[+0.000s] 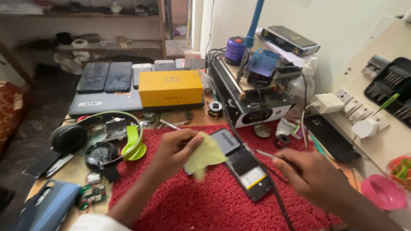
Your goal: The person wipes a phone component with a cloth and then uses tweezers to carefully clean or manipulate the internal edges of a smartphone frame.
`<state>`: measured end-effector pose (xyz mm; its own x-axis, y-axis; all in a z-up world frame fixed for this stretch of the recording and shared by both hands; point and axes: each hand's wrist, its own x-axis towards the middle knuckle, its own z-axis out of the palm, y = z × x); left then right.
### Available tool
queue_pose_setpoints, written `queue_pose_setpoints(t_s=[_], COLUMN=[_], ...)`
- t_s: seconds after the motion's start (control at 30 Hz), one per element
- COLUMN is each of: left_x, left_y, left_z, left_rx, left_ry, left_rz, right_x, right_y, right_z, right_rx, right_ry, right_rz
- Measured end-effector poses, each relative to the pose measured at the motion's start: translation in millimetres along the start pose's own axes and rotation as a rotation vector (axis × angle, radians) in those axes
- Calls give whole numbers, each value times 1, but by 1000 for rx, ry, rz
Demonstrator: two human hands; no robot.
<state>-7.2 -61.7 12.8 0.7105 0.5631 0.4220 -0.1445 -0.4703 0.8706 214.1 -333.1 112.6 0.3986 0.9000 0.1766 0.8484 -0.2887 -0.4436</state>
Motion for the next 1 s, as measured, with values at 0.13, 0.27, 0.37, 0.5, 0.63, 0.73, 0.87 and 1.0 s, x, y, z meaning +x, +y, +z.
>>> queue_pose_setpoints(t_s=[0.13,0.27,0.37,0.5,0.63,0.73,0.87,1.0], left_x=[0,4,0,-1,-2,0,0,0], left_y=[-8,17,19,4,-5,0,8,6], left_z=[20,11,6,4,7,8,9,13], left_rx=[-591,-953,-1089,-890,-842,-936,-946,-779], left_ry=[45,55,-6,50,56,37,-10,80], left_rz=[-214,-345,-224,-294,-382,-379,-414,-483], right_x=[38,84,109,118,113,111,111,110], right_y=[-15,-37,-44,-46,-37,-31,-29,-32], right_z=[34,68,95,114,124,128,127,124], right_rx=[349,791,1046,1200,1129,1195,1188,1218], right_ry=[-87,-344,-497,-520,-383,-370,-374,-355], right_rz=[-9,32,131,181,114,124,159,133])
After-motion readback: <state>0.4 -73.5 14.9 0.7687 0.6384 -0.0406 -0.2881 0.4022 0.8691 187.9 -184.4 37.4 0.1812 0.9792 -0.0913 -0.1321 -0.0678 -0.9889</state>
